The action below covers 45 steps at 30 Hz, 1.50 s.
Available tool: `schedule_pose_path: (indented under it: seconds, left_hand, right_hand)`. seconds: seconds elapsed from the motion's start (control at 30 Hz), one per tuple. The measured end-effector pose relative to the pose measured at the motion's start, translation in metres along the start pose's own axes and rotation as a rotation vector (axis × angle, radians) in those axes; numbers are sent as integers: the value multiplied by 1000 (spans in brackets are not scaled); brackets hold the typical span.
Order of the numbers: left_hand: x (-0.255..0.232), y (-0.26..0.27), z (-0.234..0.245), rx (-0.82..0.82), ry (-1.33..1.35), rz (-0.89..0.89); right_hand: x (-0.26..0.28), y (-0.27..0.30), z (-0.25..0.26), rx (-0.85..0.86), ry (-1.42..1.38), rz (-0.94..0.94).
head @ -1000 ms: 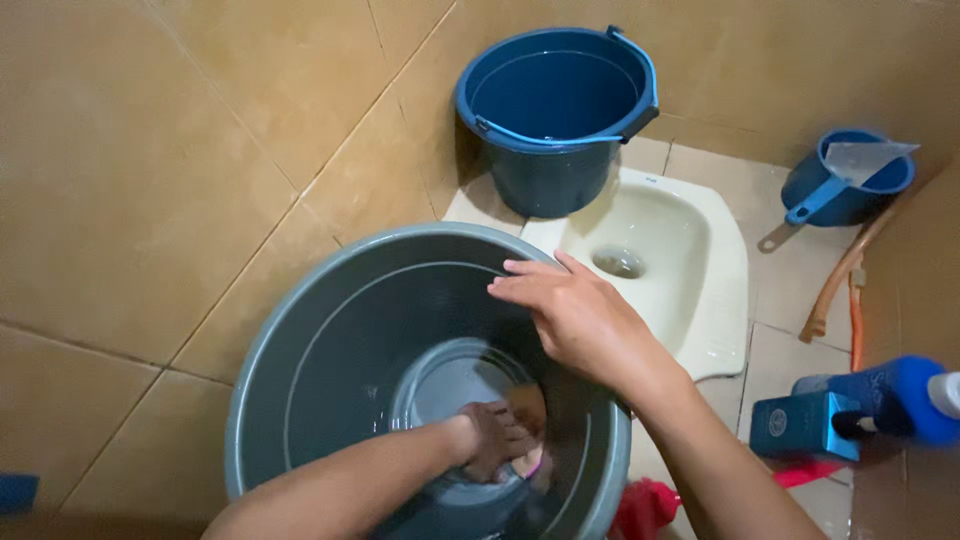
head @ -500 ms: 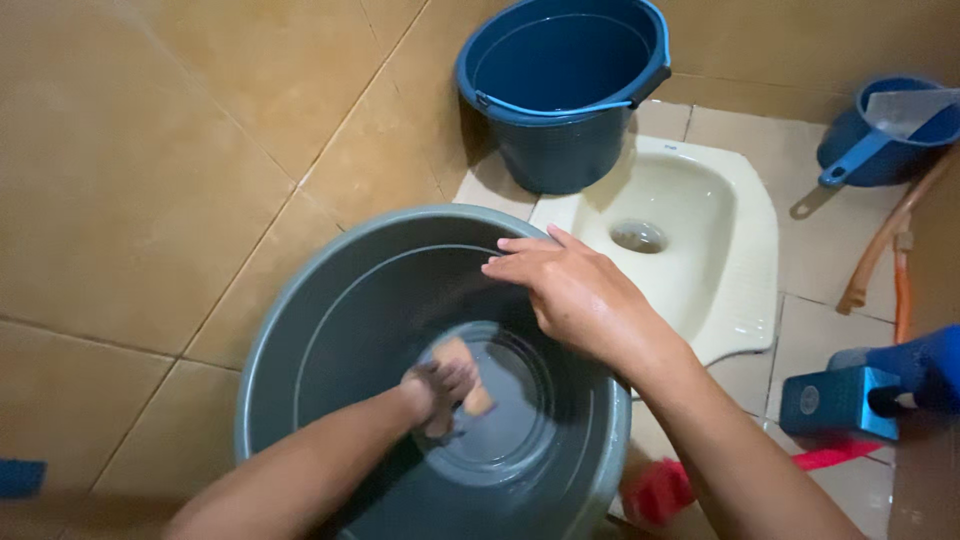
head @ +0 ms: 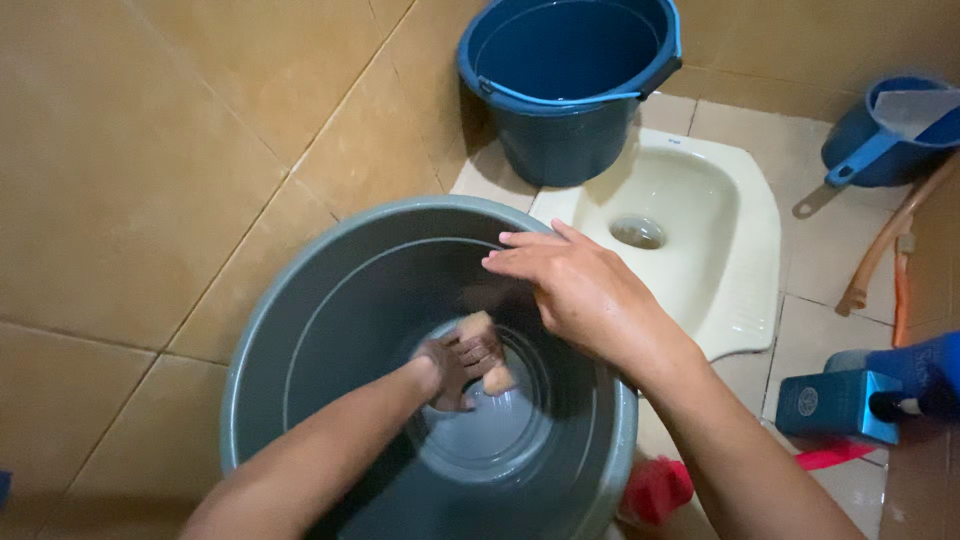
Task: The person scrubs the inside of a blue bucket with a sponge, rinses it with water from a tap, then repeats the process with a larger gray bucket, using a soap dispenser and rinsing both containers.
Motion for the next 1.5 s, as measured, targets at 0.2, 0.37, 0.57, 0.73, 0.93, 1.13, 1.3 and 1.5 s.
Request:
schedule_pose_path:
  seconds: [0.2,0.37,0.57,0.73,0.93,1.13,1.3,1.5]
  left_hand:
    - [-61,17,-2,78,230,-291]
    - [-81,21,-28,143,245,-339]
    - [-32,21,-87,545,71,-105]
    - [-21,33,-70,552,155,-87]
    - [-67,44,-26,378,425,-341]
    - [-24,61,-79,597,193,-154]
    - [-3,67,-80,540,-50,-147]
    - [-14,84,-57,486,446,-124]
  right_hand:
    - [2,1,3,-13,-12,28]
    - [3,3,1,-10,15,-9]
    - [5,5,-3,-21,25,14]
    - [6,3,-7,-19,65,13]
    - [7,4,-7,14,117,10]
    - [7,2,-6,-4,94,-7]
    - [8,1,-7,32,118,-58]
    - [8,4,-6,19,110,2]
Point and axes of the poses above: each hand's wrist, its own y-axis away from the middle knuckle, its own z-axis out of the back of the hand, x = y × z, the point moved 5 cm from there along -y, towards the middle knuckle, and after that the axes turned 1 degree about x, right-handed, at the moved point
